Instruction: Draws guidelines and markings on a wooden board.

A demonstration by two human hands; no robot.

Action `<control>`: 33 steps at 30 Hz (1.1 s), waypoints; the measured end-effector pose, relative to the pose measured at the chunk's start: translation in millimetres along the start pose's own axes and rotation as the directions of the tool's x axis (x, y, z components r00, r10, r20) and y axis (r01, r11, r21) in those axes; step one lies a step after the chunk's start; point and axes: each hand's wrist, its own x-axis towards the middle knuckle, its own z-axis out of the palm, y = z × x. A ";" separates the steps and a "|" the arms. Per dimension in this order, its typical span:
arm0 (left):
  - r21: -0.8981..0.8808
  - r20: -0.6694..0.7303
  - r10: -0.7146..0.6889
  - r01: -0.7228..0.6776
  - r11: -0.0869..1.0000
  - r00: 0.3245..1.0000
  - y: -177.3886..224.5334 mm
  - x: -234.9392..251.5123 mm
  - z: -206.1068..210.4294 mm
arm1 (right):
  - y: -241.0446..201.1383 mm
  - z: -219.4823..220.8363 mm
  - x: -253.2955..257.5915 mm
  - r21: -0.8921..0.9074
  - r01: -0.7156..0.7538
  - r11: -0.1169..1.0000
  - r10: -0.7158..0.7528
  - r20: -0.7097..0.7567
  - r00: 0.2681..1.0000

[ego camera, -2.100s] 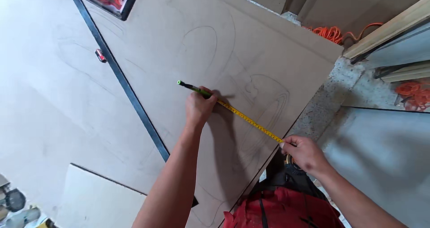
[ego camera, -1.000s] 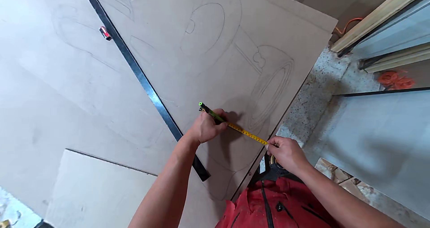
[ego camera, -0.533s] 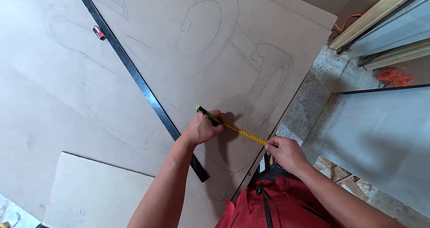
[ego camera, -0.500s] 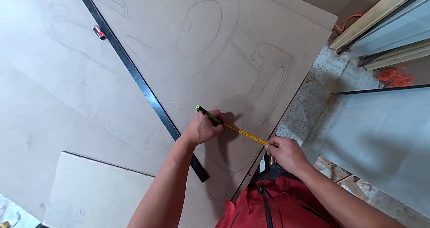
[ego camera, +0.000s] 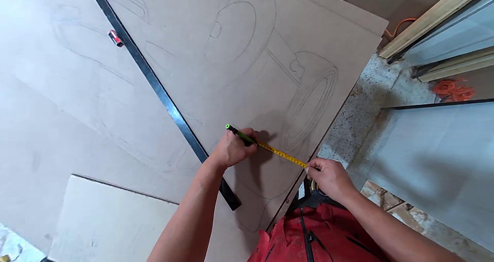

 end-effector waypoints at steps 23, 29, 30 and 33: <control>0.001 0.002 -0.008 0.008 1.000 1.000 4.5 9.0 -1.3 | 0.5 -10.6 7.2 0.022 -0.008 1.000 0.008 -0.002 1.000; -0.005 -0.005 0.011 -0.011 1.000 1.000 11.3 26.0 -2.4 | -2.9 -27.5 14.4 0.004 -0.017 1.000 0.017 -0.008 1.000; -0.003 -0.010 0.018 -0.018 1.000 1.000 13.0 29.4 -2.6 | -2.7 -30.3 16.5 0.007 -0.018 1.000 0.018 -0.009 1.000; -0.004 -0.006 0.027 -0.027 1.000 1.000 20.4 41.2 -5.0 | -2.7 -40.2 22.9 0.007 -0.017 1.000 0.018 -0.010 1.000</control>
